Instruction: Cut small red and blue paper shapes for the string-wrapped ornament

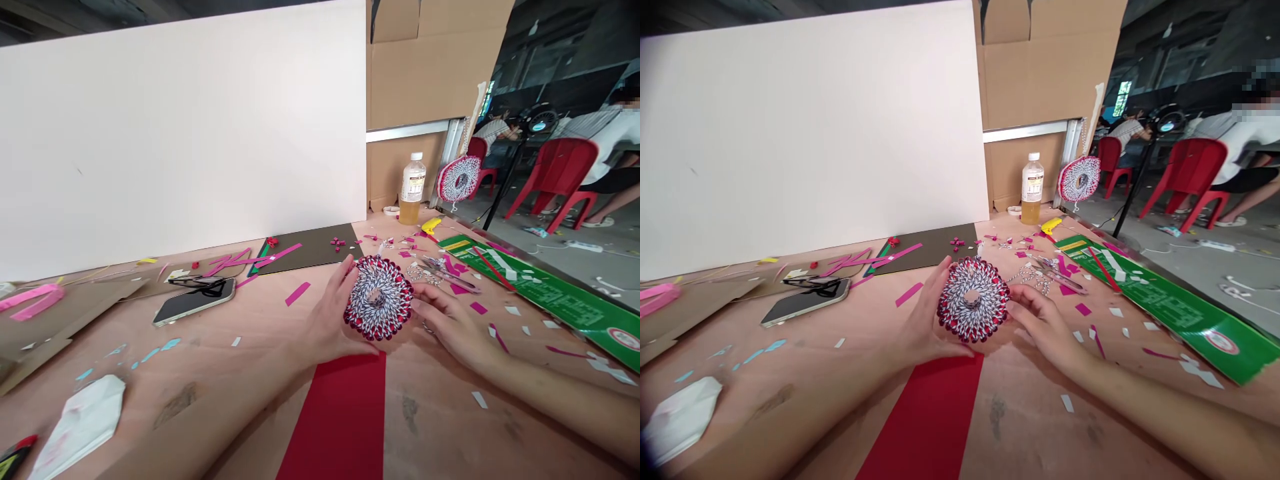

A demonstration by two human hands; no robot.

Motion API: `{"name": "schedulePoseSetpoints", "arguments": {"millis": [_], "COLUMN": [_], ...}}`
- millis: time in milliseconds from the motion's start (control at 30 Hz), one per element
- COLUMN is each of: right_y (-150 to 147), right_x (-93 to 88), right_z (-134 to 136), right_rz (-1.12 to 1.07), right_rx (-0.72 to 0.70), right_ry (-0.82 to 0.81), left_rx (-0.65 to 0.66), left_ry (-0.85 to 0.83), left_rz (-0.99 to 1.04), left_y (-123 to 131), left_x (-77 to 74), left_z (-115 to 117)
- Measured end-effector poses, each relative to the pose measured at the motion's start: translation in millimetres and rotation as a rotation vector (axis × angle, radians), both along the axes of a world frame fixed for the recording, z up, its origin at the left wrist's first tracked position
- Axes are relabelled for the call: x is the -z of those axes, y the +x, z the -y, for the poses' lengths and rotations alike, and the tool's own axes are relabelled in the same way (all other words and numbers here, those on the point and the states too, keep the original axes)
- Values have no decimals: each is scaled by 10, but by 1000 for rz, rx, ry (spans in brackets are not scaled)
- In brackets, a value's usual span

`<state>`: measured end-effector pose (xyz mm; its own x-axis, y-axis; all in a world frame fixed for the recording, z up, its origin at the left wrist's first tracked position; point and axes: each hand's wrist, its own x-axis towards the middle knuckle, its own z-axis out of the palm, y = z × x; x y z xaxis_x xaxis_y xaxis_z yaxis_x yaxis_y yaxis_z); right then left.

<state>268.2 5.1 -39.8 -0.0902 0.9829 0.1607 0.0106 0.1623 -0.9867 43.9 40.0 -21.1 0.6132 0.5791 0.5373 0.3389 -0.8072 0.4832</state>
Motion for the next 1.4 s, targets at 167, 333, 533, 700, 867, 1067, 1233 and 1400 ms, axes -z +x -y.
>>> {"name": "schedulePoseSetpoints", "arguments": {"millis": [167,333,533,700,867,1067,1233,1400], "right_y": [16,64,106,115,89,82,98,90], "right_x": [82,50,-30,-8,-57,-113,-74,-61], "right_z": [39,98,96,119,156,160,149,145], "right_rz": [107,505,542,663,674,672,675,690], "right_rx": [-136,-75,-99,-152,-114,-49,-45,-63], "right_ry": [168,387,447,530,475,542,570,543], "left_rx": [-105,-28,45,61,63,60,84,107], "left_ry": [-146,-278,-285,-329,-356,-341,-286,-281], "left_rz": [54,123,130,116,116,127,124,122], "left_y": [51,91,107,113,110,102,106,110], "left_x": [-16,-11,-58,-84,-106,-141,-117,-112], "left_z": [66,147,118,113,155,186,184,167]}}
